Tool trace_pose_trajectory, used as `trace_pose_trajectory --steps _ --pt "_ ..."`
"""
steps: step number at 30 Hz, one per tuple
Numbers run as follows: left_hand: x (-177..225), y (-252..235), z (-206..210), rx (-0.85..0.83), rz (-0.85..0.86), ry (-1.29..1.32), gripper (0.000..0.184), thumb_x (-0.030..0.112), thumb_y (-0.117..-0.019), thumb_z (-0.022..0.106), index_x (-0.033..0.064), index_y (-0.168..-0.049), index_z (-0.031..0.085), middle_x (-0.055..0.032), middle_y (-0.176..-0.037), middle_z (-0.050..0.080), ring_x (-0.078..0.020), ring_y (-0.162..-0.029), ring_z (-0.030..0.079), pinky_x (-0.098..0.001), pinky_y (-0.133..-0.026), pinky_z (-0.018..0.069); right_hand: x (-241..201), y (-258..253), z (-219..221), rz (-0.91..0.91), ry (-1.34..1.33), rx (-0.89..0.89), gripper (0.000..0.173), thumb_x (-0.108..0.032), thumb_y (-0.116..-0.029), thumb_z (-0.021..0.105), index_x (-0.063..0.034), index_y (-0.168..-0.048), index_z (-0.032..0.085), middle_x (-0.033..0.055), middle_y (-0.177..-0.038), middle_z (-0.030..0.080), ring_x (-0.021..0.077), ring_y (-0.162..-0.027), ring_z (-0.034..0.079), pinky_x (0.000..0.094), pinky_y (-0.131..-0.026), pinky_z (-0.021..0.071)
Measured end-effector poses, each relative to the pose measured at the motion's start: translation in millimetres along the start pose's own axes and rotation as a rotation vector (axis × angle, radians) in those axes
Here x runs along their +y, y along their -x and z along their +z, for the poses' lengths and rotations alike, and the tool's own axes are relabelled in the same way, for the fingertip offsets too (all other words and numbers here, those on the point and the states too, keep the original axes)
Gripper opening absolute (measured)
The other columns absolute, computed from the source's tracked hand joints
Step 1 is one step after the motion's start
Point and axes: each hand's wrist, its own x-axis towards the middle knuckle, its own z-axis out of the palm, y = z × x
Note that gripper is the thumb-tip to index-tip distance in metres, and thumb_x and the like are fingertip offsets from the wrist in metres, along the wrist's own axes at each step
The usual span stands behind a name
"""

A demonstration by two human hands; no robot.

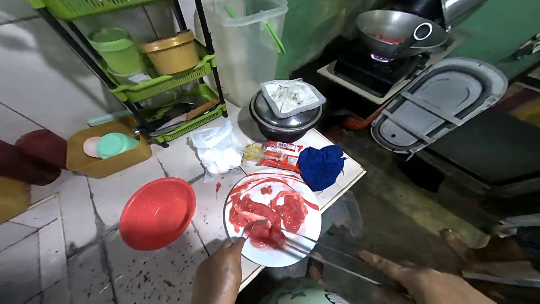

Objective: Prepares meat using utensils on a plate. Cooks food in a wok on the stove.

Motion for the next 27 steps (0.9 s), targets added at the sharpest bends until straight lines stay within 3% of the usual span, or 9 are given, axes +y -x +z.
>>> trace_pose_trajectory --steps 6,12,17,21,25,27 --pt "-5.1 -12.2 2.1 0.027 0.044 0.0 0.032 0.007 -0.1026 0.054 0.0145 -0.127 0.073 -0.0148 -0.104 0.074 -0.0341 -0.087 0.074 -0.0511 -0.071 0.0595 -16.4 -6.1 15.2 -0.015 0.03 0.034 0.054 -0.042 -0.1011 0.06 -0.0308 -0.153 0.052 0.0238 -0.108 0.072 0.0461 -0.092 0.071 0.0653 -0.075 0.0544" --pt "-15.4 -17.0 0.2 0.045 0.121 -0.006 0.031 0.008 -0.1027 0.055 0.0149 -0.126 0.074 -0.0144 -0.101 0.074 -0.0335 -0.085 0.074 -0.0509 -0.071 0.0597 -29.8 -44.0 -12.3 0.036 0.092 -0.154 0.058 -0.047 -0.1023 0.058 -0.0341 -0.157 0.044 0.0179 -0.11 0.073 0.0401 -0.102 0.07 0.0611 -0.086 0.0527" --pt "-17.1 -20.7 -3.1 -0.063 0.062 -0.02 0.033 0.012 -0.1059 0.05 0.0181 -0.132 0.07 -0.0123 -0.115 0.073 -0.0327 -0.099 0.073 -0.0512 -0.082 0.0587 -29.7 -62.5 -18.9 0.013 0.143 -0.15 0.055 -0.052 -0.1008 0.059 -0.0397 -0.153 0.049 0.0124 -0.105 0.075 0.0343 -0.099 0.071 0.0581 -0.086 0.0548" --pt "-15.8 -19.2 -1.9 -0.065 0.02 -0.014 0.034 0.013 -0.1061 0.05 0.0194 -0.133 0.07 -0.0089 -0.119 0.073 -0.0304 -0.102 0.072 -0.0496 -0.085 0.0581 -41.4 -60.2 -26.5 0.014 0.277 -0.112 0.052 -0.05 -0.1018 0.059 -0.045 -0.153 0.048 0.0118 -0.108 0.075 0.0343 -0.099 0.071 0.0565 -0.085 0.0552" --pt "-8.0 -17.7 -5.1 -0.098 -0.044 -0.029 0.036 0.013 -0.1065 0.048 0.0216 -0.135 0.068 -0.0089 -0.119 0.073 -0.0308 -0.101 0.072 -0.0498 -0.084 0.0576 -39.6 -53.6 -17.3 -0.106 0.386 0.026 0.048 -0.043 -0.1012 0.059 -0.042 -0.149 0.054 0.0137 -0.101 0.075 0.0372 -0.088 0.073 0.057 -0.071 0.0571" --pt "-6.4 -18.0 -3.1 -0.073 -0.05 -0.037 0.035 0.012 -0.1059 0.05 0.0211 -0.133 0.07 -0.0099 -0.114 0.074 -0.0314 -0.095 0.073 -0.0504 -0.079 0.0583 -48.7 -49.1 -22.2 -0.055 0.418 -0.063 0.051 -0.041 -0.1034 0.057 -0.0436 -0.153 0.048 0.0162 -0.111 0.074 0.0406 -0.095 0.072 0.0586 -0.076 0.0561"
